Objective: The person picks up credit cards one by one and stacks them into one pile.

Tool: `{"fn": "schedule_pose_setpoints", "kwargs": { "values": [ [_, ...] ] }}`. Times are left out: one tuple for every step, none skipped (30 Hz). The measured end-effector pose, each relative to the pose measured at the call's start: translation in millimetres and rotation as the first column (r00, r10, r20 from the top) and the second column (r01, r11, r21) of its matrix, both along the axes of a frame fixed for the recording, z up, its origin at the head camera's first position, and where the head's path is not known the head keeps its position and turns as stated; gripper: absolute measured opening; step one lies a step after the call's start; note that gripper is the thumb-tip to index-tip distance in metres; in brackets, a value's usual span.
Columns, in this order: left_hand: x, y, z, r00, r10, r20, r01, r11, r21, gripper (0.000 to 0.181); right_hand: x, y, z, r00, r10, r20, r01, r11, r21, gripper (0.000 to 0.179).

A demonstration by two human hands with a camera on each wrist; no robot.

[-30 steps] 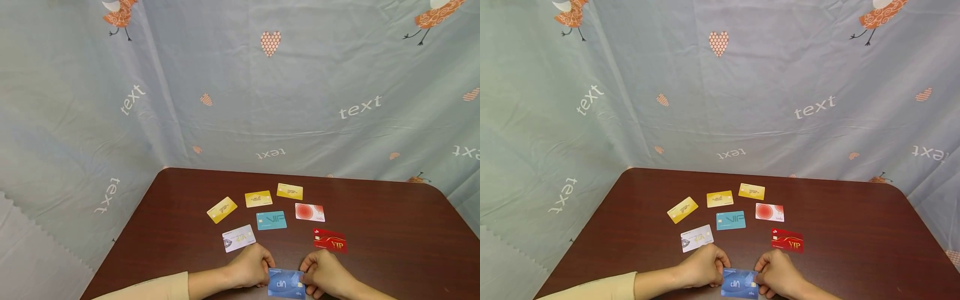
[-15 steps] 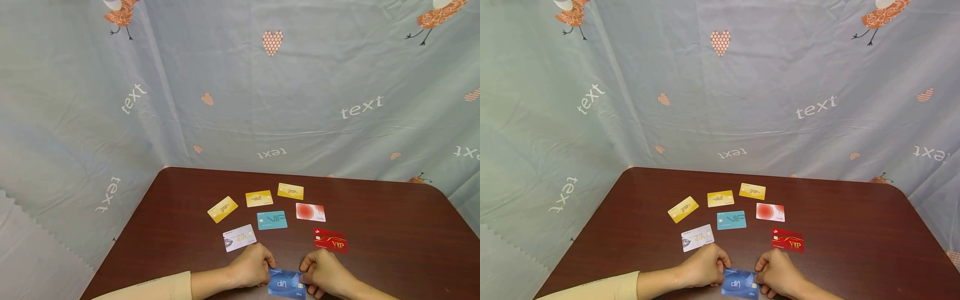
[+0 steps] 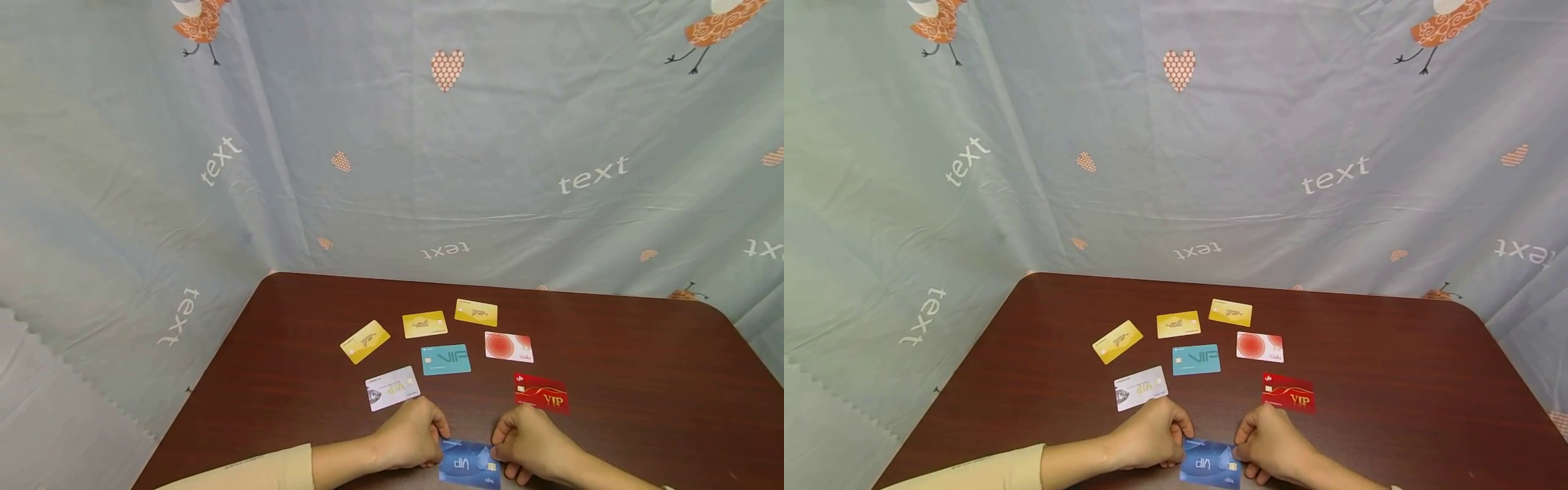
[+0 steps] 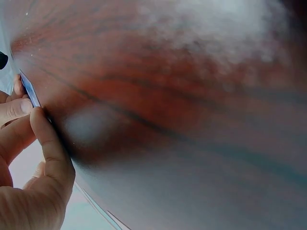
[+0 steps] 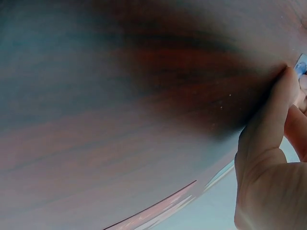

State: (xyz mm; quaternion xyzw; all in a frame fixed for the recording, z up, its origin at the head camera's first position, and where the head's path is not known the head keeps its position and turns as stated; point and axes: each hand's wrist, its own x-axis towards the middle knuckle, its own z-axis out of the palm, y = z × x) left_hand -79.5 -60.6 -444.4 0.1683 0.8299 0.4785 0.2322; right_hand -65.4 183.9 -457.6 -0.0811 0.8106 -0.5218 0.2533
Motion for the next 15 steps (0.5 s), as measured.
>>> {"fn": "schedule_pose_setpoints", "kwargs": {
  "values": [
    [0.0,0.1,0.0,1.000,0.001,0.004,-0.001,1.000,0.003,0.025,-0.1,0.5,-0.2,1.000,0.002,0.000,-0.002,1.000,0.002,0.014],
    [0.0,0.2,0.0,1.000,0.003,0.005,-0.003,1.000,0.005,0.025,-0.2,0.9,-0.3,1.000,0.004,0.002,-0.004,1.000,0.002,0.014],
    [0.0,0.3,0.1,1.000,0.004,0.006,-0.004,1.000,0.006,0.025,-0.3,1.2,-0.4,1.000,0.007,0.003,-0.007,1.000,0.000,0.014],
    [0.1,0.4,0.2,1.000,0.005,0.006,-0.005,1.000,0.006,0.025,-0.3,1.5,-0.5,1.000,0.009,0.004,-0.009,1.000,0.000,0.014],
    [0.1,0.4,0.3,1.000,0.006,0.007,-0.006,1.000,0.007,0.025,-0.5,1.6,-0.6,1.000,0.013,0.004,-0.013,1.000,-0.001,0.013],
    [0.1,0.4,0.3,1.000,0.007,0.007,-0.007,1.000,0.005,0.025,-0.6,1.7,-0.7,1.000,0.016,0.004,-0.016,1.000,-0.003,0.013],
    [0.0,0.4,0.4,1.000,0.008,0.008,-0.008,1.000,0.004,0.025,-0.7,1.8,-0.7,1.000,0.017,0.003,-0.017,1.000,-0.004,0.013],
    [0.0,0.5,0.5,1.000,0.007,0.008,-0.007,1.000,0.004,0.025,-0.7,1.8,-0.7,1.000,0.019,0.002,-0.019,1.000,-0.006,0.013],
    [-0.1,0.5,0.6,1.000,0.008,0.010,-0.008,1.000,0.005,0.025,-0.8,1.7,-0.7,1.000,0.020,-0.001,-0.020,1.000,-0.007,0.013],
    [-0.2,0.5,0.7,1.000,0.007,0.012,-0.007,1.000,0.005,0.025,-0.9,1.6,-0.7,1.000,0.022,-0.003,-0.022,1.000,-0.008,0.013],
    [-0.2,0.5,0.7,1.000,0.007,0.013,-0.007,1.000,0.004,0.025,-0.9,1.4,-0.7,1.000,0.022,-0.004,-0.022,1.000,-0.009,0.013],
    [-0.3,0.5,0.6,1.000,0.008,0.015,-0.008,1.000,0.004,0.025,-1.0,1.3,-0.7,1.000,0.023,-0.006,-0.023,1.000,-0.010,0.013],
    [-0.4,0.5,0.6,1.000,0.007,0.016,-0.007,1.000,0.004,0.025,-1.0,1.2,-0.7,1.000,0.023,-0.007,-0.023,1.000,-0.010,0.014],
    [-0.5,0.6,0.5,1.000,0.008,0.019,-0.008,1.000,0.005,0.026,-1.0,1.1,-0.8,1.000,0.023,-0.008,-0.023,1.000,-0.010,0.014],
    [-0.6,0.6,0.4,1.000,0.009,0.022,-0.009,1.000,0.005,0.026,-1.1,1.0,-0.9,1.000,0.024,-0.009,-0.024,1.000,-0.011,0.014]
  ]
}}
